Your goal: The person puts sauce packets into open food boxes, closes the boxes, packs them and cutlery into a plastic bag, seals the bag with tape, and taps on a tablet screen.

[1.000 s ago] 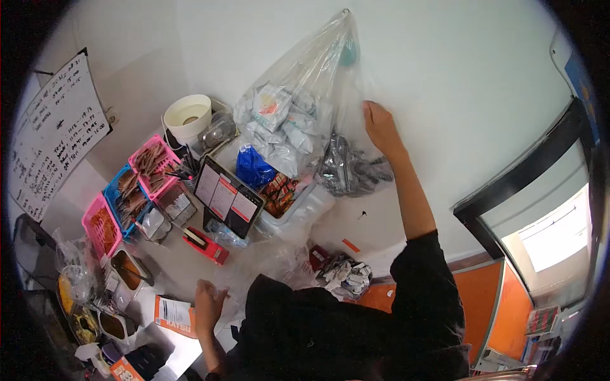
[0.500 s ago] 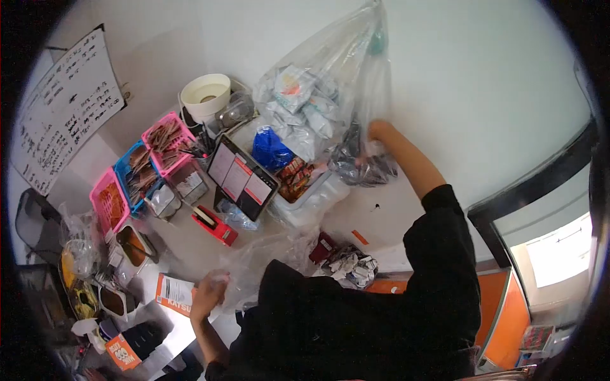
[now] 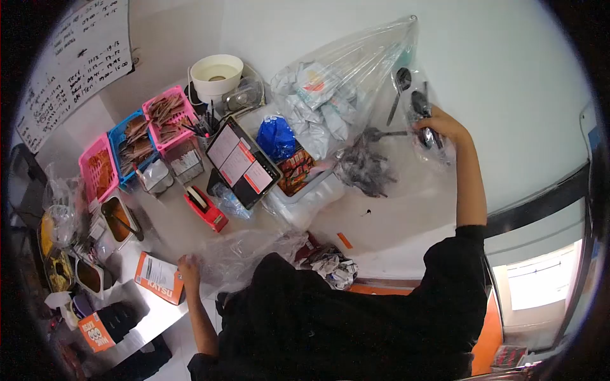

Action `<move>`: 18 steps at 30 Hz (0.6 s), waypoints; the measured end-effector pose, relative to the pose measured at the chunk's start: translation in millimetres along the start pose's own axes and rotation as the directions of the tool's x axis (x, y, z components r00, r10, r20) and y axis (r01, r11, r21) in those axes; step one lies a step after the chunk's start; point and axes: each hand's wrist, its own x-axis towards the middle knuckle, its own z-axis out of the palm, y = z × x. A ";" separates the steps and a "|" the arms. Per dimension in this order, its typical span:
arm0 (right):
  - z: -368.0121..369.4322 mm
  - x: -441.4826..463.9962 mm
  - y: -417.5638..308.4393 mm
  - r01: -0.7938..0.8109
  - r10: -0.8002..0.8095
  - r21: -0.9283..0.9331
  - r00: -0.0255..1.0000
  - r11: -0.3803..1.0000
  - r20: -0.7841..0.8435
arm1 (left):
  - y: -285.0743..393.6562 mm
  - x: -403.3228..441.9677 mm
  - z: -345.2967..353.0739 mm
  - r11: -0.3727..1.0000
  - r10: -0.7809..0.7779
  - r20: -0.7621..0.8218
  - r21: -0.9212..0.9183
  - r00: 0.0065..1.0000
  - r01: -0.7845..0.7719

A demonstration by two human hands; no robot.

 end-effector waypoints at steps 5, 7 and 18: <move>3.0 -52.4 -28.9 0.146 -0.061 0.249 0.946 0.957 -0.318 | -160.6 27.6 22.9 0.996 -0.012 0.171 0.090 0.985 -0.004; -2.8 -53.1 -24.1 0.219 -0.108 0.247 0.912 0.944 -0.395 | -82.9 17.8 -24.3 0.993 -0.102 0.267 -0.026 0.958 0.113; 128.2 -81.5 -121.7 0.550 -0.345 0.636 0.835 0.541 -0.429 | 198.0 31.1 -87.9 0.786 0.536 0.508 -0.592 0.674 -0.179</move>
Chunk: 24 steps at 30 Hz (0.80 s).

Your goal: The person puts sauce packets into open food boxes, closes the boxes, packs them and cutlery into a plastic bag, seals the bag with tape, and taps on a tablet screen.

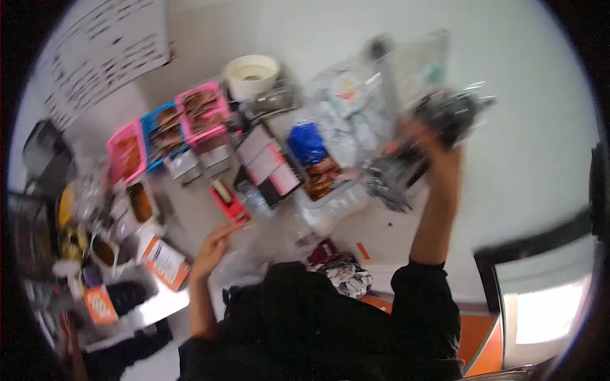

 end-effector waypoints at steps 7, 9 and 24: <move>154.7 -77.1 160.7 -0.574 0.337 0.030 0.522 0.818 0.783 | 46.8 36.3 16.0 0.782 -0.376 -0.559 -0.620 0.739 -0.071; 154.3 -68.7 170.1 -0.747 0.470 0.165 0.557 0.644 0.684 | 44.5 21.5 7.7 0.728 -0.452 -0.645 -0.666 0.617 -0.163; 175.8 -78.2 219.3 -0.650 0.439 0.452 0.754 0.612 0.489 | 29.9 20.1 42.9 0.820 -0.435 -0.731 -0.563 0.525 -0.103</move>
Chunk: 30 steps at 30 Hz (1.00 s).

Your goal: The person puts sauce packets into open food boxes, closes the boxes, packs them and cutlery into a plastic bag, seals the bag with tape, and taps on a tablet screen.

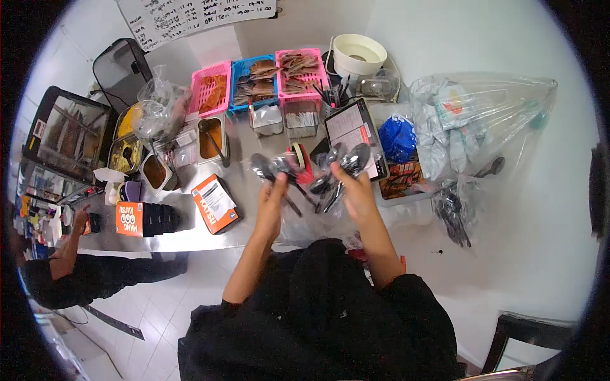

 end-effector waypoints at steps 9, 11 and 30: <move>7.8 -16.3 -10.2 0.039 -0.042 -0.264 0.999 0.964 -0.008 | -19.3 3.9 0.6 0.987 -0.104 0.138 0.136 0.985 0.085; 10.5 -19.0 -1.1 0.021 -0.030 -0.311 0.999 0.950 -0.024 | -18.4 -2.7 10.6 0.990 -0.064 0.201 0.139 0.977 0.037; -8.9 -22.4 -0.1 0.068 -0.075 -0.377 0.997 0.924 -0.004 | -21.1 -6.4 10.2 0.989 -0.131 0.218 0.097 0.967 0.112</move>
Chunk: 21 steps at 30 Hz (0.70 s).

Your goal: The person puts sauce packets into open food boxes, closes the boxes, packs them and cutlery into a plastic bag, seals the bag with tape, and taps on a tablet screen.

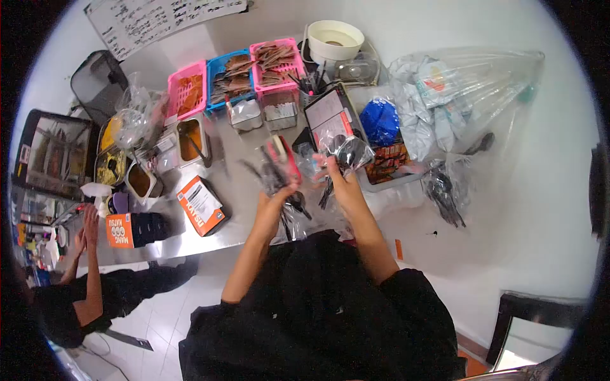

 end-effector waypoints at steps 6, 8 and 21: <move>-26.8 -19.7 -7.2 -0.321 0.214 0.257 0.904 0.912 0.369 | 1.4 -6.8 28.7 0.998 -0.061 0.154 0.031 0.986 0.056; -14.7 -35.6 -28.1 -0.193 0.155 0.173 0.965 0.966 0.212 | 11.1 -17.3 45.6 0.998 -0.055 0.201 -0.001 0.978 0.056; -3.8 -60.6 -8.0 -0.058 0.056 0.031 0.995 0.998 0.077 | -26.8 -8.7 35.0 0.830 -0.136 0.511 0.527 0.849 -0.184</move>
